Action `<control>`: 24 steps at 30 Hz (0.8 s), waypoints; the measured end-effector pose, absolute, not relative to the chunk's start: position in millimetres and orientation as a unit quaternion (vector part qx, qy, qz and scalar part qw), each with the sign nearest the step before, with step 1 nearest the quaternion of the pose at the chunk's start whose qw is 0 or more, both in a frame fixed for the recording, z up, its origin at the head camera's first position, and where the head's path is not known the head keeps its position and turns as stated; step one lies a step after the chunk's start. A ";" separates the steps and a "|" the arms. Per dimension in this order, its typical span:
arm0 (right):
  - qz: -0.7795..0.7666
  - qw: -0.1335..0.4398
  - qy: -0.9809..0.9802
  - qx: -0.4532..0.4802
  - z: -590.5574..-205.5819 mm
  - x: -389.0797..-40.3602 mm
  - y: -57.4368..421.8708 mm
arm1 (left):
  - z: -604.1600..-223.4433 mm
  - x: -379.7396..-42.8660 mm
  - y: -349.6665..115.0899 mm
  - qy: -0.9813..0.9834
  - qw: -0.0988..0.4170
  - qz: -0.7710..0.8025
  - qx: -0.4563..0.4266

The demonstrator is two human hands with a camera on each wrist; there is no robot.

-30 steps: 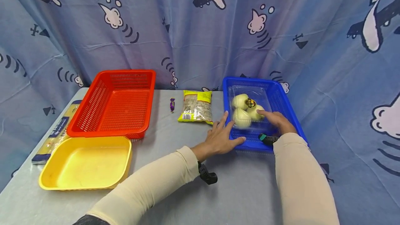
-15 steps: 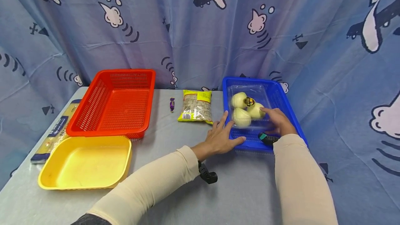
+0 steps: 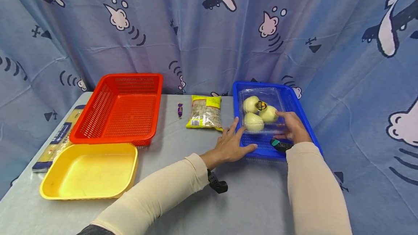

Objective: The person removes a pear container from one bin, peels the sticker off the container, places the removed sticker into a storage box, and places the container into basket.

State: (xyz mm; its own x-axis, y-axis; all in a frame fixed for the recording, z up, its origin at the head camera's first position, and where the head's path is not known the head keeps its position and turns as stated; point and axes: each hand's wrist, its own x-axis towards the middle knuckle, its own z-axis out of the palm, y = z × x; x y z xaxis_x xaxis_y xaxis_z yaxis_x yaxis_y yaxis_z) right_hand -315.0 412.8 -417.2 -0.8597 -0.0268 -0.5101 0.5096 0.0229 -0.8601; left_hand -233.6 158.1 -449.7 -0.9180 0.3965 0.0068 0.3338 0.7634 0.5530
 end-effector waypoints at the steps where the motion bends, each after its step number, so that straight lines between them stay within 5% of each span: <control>1: -0.681 0.198 0.682 0.178 -416.6 -314.5 413.0 | -449.6 -233.3 158.2 0.938 0.055 0.282 0.194; 24: -0.766 0.202 0.584 0.179 -379.2 -307.8 424.7 | -446.1 -231.4 157.5 0.936 0.067 0.291 0.188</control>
State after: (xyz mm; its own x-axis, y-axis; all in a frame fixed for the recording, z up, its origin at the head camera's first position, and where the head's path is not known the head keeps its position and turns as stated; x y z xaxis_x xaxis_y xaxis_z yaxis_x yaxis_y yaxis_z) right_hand -307.8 424.7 -379.2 -0.8545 -0.1002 -0.5096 0.5180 -0.2362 -0.8221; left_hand -231.4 157.5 -446.1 -0.9202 0.3911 -0.0150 0.3136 0.7596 0.5697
